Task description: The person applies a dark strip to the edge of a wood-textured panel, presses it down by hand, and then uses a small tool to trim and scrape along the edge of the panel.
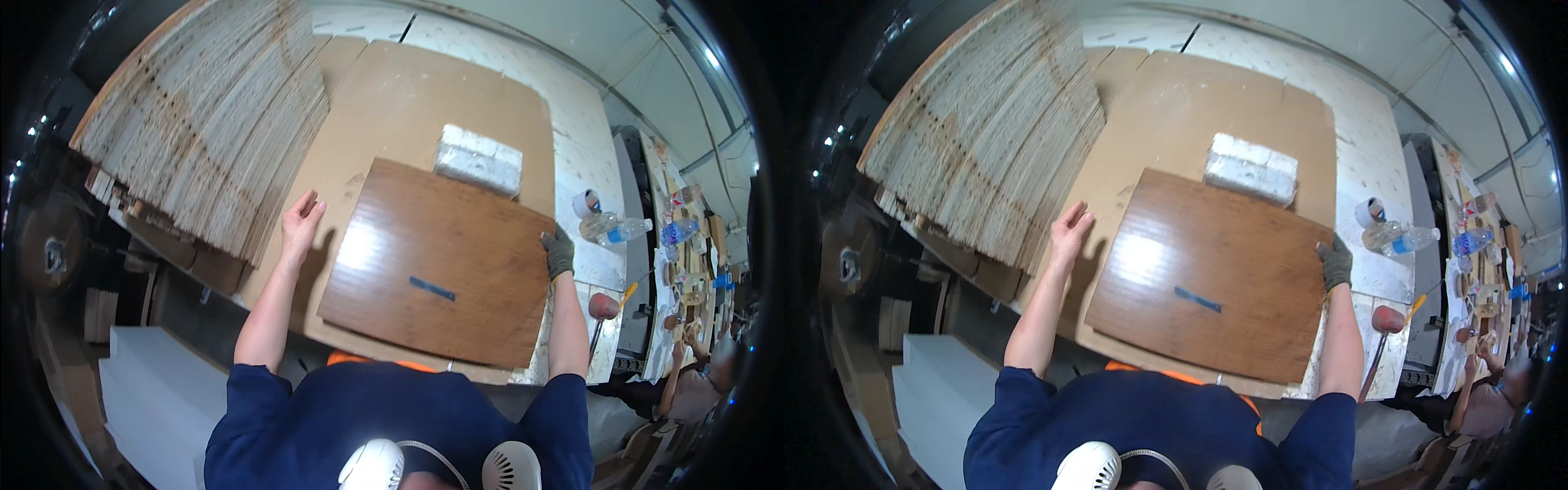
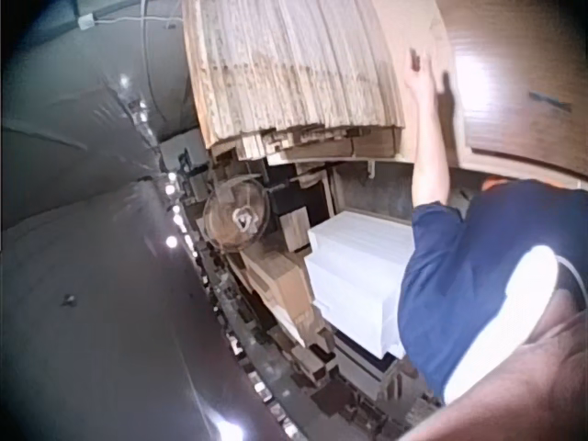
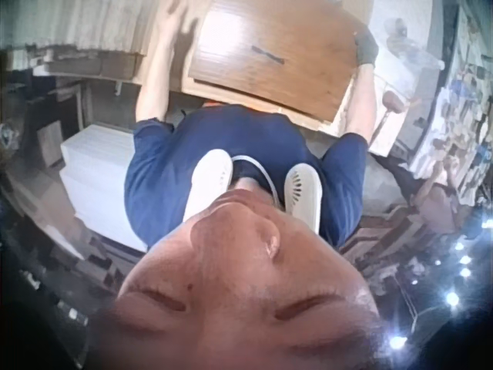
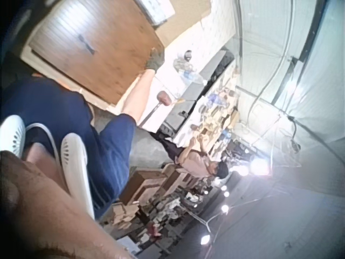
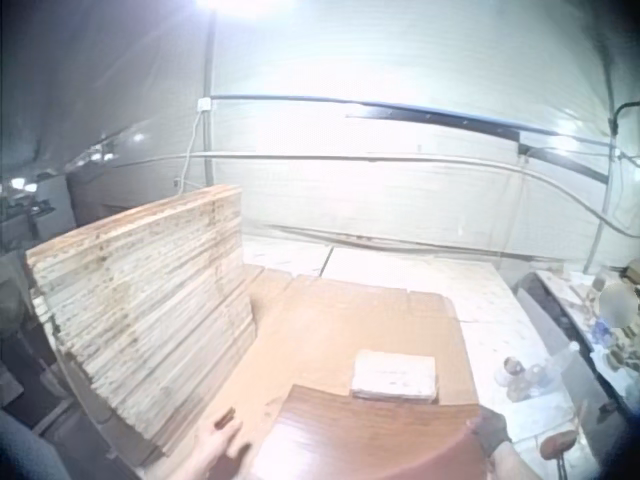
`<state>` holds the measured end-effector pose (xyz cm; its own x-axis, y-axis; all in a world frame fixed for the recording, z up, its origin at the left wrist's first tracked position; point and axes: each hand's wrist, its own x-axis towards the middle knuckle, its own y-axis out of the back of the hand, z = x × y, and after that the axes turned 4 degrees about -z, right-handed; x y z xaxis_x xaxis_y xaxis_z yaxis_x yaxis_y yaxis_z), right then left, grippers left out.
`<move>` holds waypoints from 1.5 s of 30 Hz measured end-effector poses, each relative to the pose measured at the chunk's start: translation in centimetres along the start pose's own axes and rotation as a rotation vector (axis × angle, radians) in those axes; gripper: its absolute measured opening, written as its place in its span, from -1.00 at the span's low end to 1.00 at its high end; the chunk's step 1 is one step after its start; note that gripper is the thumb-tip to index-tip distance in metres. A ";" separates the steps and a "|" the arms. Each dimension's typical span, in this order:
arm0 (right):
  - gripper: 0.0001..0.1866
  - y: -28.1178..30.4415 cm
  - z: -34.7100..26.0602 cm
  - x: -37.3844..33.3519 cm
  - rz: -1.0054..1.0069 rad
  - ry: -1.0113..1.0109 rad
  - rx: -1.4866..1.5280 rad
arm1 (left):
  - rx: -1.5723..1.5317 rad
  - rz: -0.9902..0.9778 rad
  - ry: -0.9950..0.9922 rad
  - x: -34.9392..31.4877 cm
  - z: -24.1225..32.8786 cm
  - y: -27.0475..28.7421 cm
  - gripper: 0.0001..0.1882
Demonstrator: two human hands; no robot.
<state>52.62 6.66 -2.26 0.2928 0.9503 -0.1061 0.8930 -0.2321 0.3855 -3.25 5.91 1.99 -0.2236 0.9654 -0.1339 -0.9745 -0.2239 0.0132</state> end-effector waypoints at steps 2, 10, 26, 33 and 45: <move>-0.44 0.1 0.7 0.4 0.003 0.035 -0.058 | -0.021 0.006 0.072 -4.6 -0.9 2.4 -0.43; -0.51 -0.2 -0.1 0.1 -0.012 0.024 -0.103 | -0.060 -0.065 0.165 -19.9 -4.7 4.8 -0.37; -0.48 0.3 0.2 0.4 0.027 0.010 -0.149 | -0.116 -0.039 0.177 -20.1 -4.9 1.5 -0.40; -0.31 -0.5 -3.4 -3.7 0.195 0.021 -0.501 | -0.118 -0.074 0.107 -19.8 -6.0 1.4 -0.38; -0.60 1.6 2.0 -20.2 0.254 0.085 -0.274 | -0.068 -0.105 0.130 -20.3 -5.2 2.1 -0.44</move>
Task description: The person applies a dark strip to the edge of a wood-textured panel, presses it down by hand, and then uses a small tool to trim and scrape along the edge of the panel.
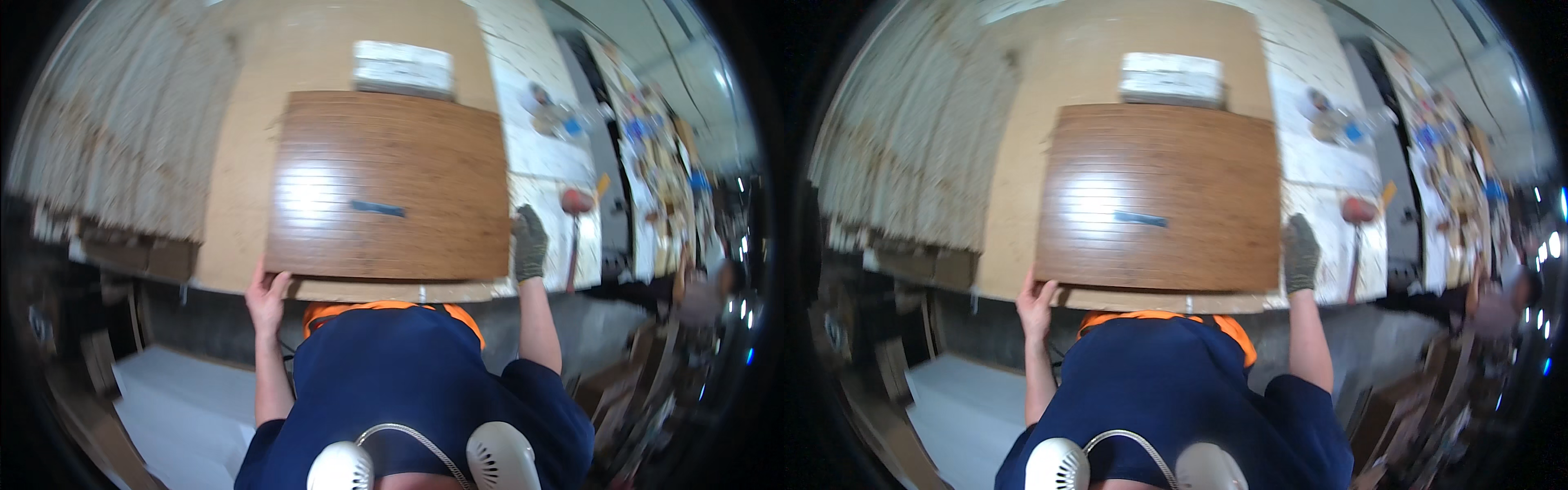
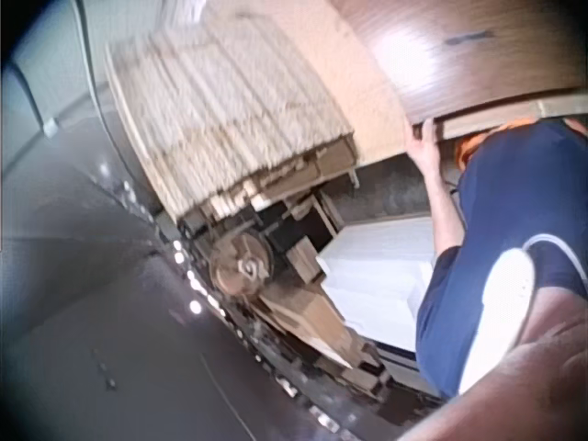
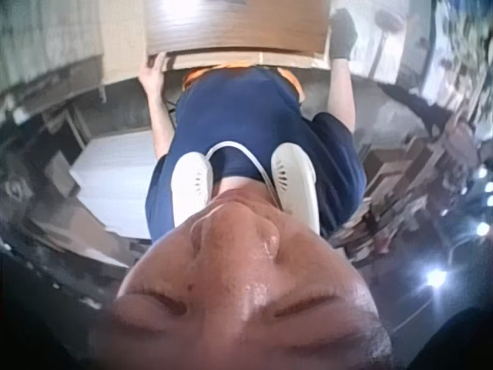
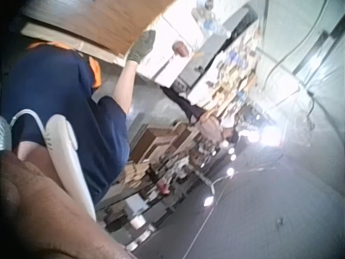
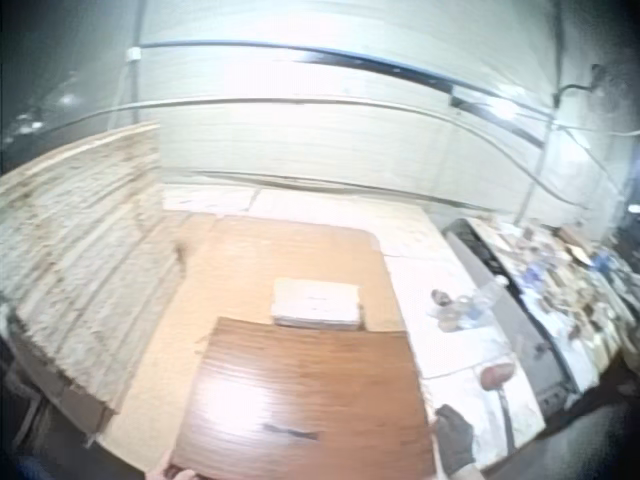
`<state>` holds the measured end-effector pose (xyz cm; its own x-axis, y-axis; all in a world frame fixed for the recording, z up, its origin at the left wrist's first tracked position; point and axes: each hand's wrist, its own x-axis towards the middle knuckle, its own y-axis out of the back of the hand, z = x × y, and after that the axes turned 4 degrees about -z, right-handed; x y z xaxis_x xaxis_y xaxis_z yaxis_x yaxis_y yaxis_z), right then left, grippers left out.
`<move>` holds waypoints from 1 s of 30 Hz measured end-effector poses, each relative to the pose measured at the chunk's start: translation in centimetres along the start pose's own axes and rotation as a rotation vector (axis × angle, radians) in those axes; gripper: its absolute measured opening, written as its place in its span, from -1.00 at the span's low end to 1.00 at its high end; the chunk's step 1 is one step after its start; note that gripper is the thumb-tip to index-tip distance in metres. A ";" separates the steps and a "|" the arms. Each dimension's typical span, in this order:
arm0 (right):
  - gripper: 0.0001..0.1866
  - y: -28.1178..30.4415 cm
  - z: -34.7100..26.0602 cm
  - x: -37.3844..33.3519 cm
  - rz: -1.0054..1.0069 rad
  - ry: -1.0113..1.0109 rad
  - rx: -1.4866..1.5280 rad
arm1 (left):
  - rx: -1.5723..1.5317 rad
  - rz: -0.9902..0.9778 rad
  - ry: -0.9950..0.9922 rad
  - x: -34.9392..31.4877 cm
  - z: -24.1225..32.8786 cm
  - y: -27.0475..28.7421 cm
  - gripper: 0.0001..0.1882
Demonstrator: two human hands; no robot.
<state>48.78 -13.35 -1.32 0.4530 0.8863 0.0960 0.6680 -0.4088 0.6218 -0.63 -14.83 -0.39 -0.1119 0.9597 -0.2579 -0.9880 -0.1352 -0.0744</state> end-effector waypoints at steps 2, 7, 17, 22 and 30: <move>-0.62 0.6 1.2 -3.6 0.053 -0.058 0.131 | -0.018 -0.007 0.050 0.4 0.2 0.0 -0.46; -0.52 0.8 1.0 -11.1 0.132 -0.154 0.470 | 0.035 -0.048 -0.041 0.7 -0.5 0.2 -0.45; -0.28 0.5 -0.5 -11.9 -0.023 -0.076 -0.073 | 0.097 -0.072 -0.036 0.9 0.1 0.5 -0.43; -0.37 0.7 -1.5 -11.8 -0.078 -0.096 -0.061 | 0.100 -0.058 -0.031 0.8 -0.1 0.6 -0.42; -0.41 0.7 -2.4 -11.8 -0.070 -0.129 -0.057 | 0.114 -0.004 -0.074 1.2 -1.0 0.7 -0.39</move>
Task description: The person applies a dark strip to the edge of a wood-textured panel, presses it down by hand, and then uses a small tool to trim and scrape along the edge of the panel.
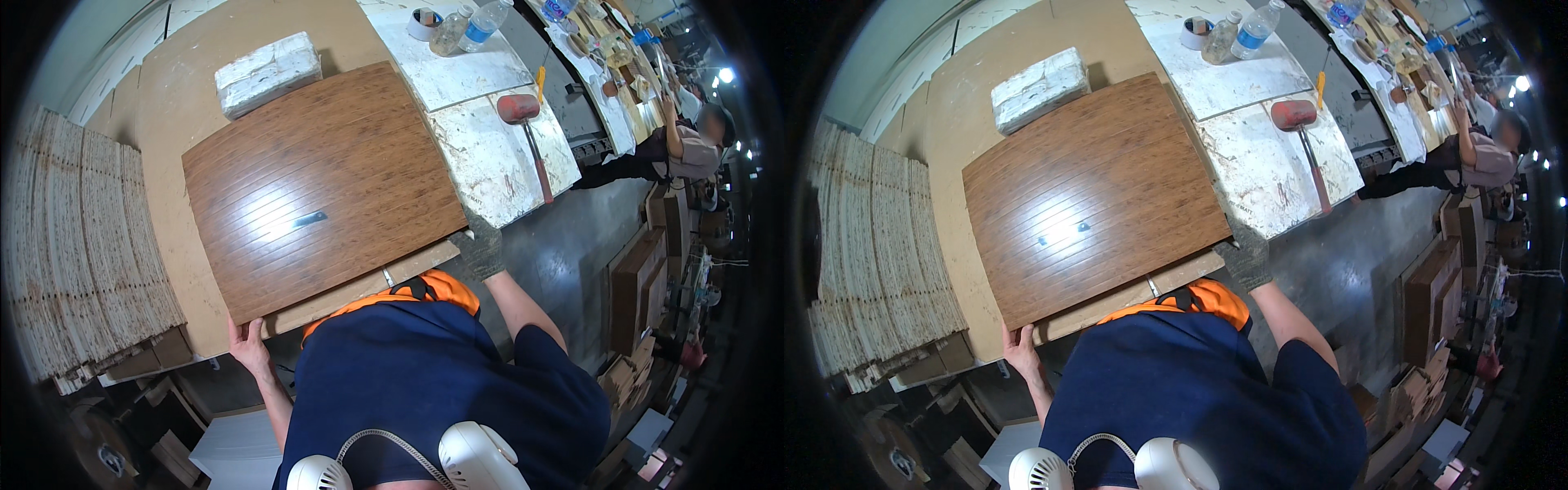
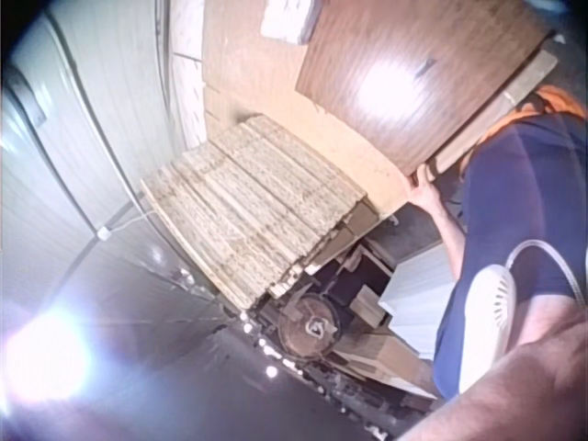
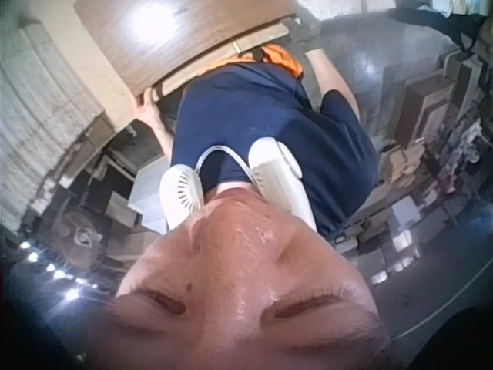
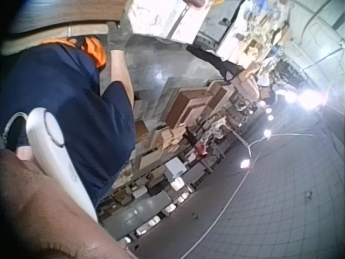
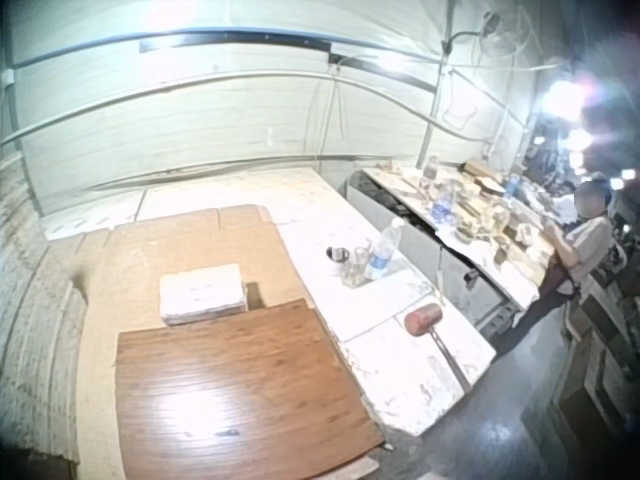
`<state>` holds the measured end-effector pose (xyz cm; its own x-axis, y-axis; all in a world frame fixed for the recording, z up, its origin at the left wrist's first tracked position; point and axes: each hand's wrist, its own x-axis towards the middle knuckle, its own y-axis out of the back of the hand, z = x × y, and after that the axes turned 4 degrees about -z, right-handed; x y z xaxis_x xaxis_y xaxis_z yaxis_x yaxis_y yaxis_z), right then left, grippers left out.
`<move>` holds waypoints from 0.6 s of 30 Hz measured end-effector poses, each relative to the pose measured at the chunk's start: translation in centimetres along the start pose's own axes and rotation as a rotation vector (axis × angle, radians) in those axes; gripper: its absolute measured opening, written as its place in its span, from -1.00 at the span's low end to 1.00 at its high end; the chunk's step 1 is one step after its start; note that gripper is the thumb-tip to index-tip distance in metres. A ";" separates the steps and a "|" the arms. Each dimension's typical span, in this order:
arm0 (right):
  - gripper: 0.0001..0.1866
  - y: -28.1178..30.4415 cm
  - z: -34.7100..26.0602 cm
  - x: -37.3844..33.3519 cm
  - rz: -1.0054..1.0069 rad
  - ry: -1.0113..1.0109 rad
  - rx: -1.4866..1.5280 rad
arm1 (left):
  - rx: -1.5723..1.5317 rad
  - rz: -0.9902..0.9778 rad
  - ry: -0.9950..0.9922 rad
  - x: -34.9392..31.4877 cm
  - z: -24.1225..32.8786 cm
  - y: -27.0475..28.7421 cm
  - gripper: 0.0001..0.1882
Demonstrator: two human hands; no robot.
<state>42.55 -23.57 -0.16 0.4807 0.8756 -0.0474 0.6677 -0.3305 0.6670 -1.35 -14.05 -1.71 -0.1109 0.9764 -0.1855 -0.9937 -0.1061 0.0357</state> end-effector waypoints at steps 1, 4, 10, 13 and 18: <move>-0.41 0.0 0.0 0.0 0.005 -0.001 0.006 | 0.004 0.011 0.009 0.0 -0.1 0.1 -0.39; -0.41 -0.3 0.4 0.0 0.012 -0.002 0.035 | 0.009 0.026 0.008 0.2 -0.2 0.4 -0.39; -0.40 -0.2 0.2 0.2 0.004 -0.017 0.027 | 0.073 0.026 0.011 0.5 -0.1 0.5 -0.43; -0.40 -0.1 0.0 0.4 0.006 -0.024 0.011 | 0.077 0.032 0.012 0.4 -0.1 0.6 -0.44; -0.39 -0.2 0.9 0.4 0.002 -0.079 0.071 | 0.065 0.040 0.016 0.3 0.5 -0.2 -0.44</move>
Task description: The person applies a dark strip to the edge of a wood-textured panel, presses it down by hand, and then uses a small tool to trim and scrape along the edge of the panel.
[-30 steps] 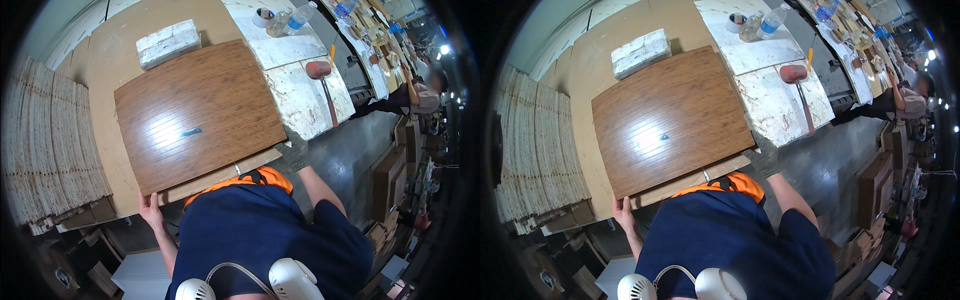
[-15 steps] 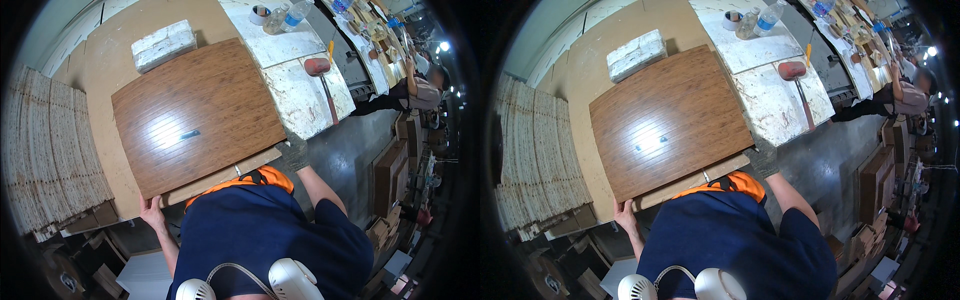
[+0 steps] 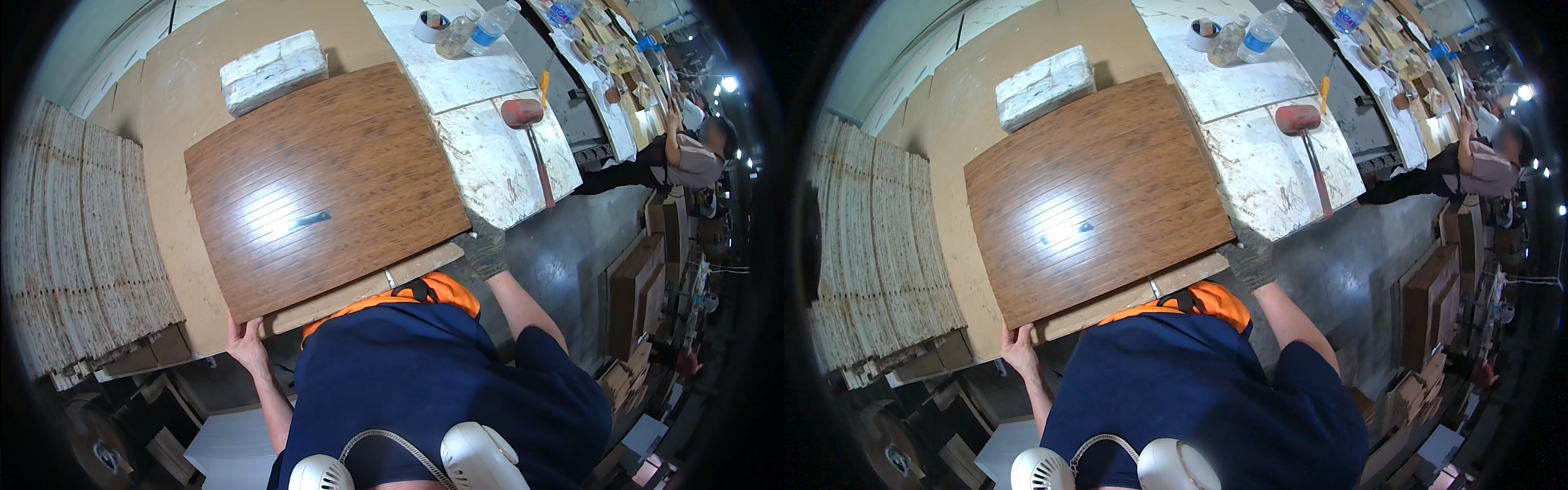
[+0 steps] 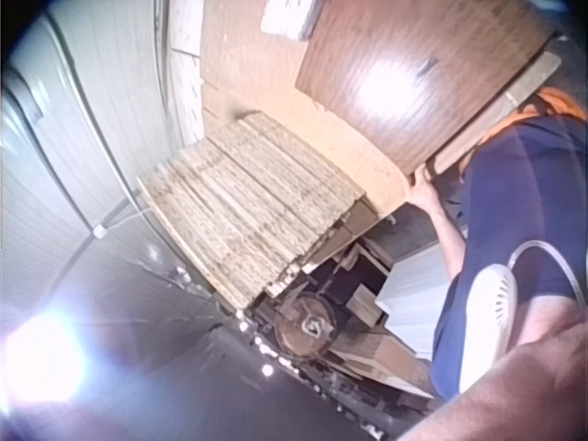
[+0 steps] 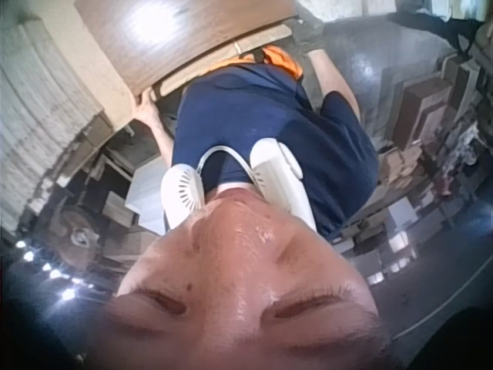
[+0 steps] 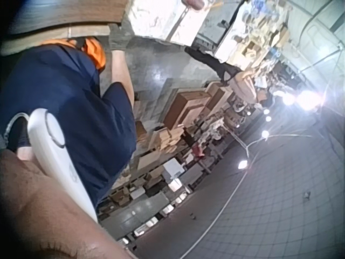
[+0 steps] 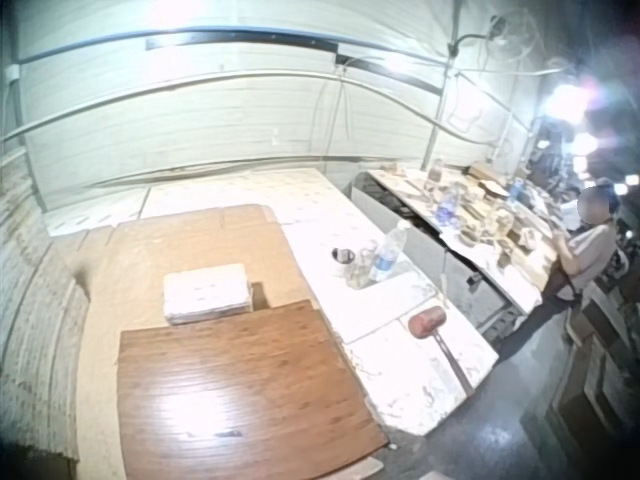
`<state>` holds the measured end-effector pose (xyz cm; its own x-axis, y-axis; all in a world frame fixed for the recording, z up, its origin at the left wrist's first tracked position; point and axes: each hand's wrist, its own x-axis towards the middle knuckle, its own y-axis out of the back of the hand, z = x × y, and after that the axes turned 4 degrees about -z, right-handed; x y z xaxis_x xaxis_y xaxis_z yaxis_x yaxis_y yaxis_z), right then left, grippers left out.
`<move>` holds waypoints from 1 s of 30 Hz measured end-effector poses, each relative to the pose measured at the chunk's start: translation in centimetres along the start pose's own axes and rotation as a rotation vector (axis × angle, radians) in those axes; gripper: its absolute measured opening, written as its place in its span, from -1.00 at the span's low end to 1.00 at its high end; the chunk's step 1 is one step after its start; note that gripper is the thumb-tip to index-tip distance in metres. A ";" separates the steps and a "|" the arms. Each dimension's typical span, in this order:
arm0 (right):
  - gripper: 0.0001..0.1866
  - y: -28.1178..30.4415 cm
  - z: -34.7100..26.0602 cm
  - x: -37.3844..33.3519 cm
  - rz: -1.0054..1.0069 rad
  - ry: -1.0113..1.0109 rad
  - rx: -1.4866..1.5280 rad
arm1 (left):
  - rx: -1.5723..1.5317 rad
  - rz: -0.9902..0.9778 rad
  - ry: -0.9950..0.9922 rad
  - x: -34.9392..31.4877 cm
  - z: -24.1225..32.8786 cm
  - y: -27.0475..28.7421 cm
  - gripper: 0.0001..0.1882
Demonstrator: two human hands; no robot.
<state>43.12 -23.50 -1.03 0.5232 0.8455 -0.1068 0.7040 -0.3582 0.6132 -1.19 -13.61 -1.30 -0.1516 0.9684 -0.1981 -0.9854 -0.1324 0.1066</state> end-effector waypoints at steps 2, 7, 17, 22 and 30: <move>-0.39 0.2 -0.4 0.1 -0.013 0.002 0.023 | 0.037 0.001 0.005 0.0 0.2 -0.2 -0.44; -0.42 -0.4 0.7 0.3 -0.013 0.000 0.138 | 0.011 0.004 -0.006 0.0 -0.1 -0.1 -0.44; -0.68 5.8 -5.1 3.9 0.102 0.369 -0.436 | 0.070 0.038 -0.015 -0.3 0.3 -0.1 -0.43; -0.69 -2.3 -11.0 6.1 -0.139 0.742 -0.685 | -0.072 -0.018 0.046 0.0 -0.1 -0.7 -0.35; -0.79 -12.6 -18.2 7.6 -0.376 0.968 -0.764 | -0.198 0.045 -0.261 0.4 -3.0 1.5 -0.01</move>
<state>29.46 -5.35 4.66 -0.4319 0.9010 0.0414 0.1116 0.0079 0.9937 -2.94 -14.10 -4.17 -0.1955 0.9787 0.0620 -0.9779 -0.1899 -0.0871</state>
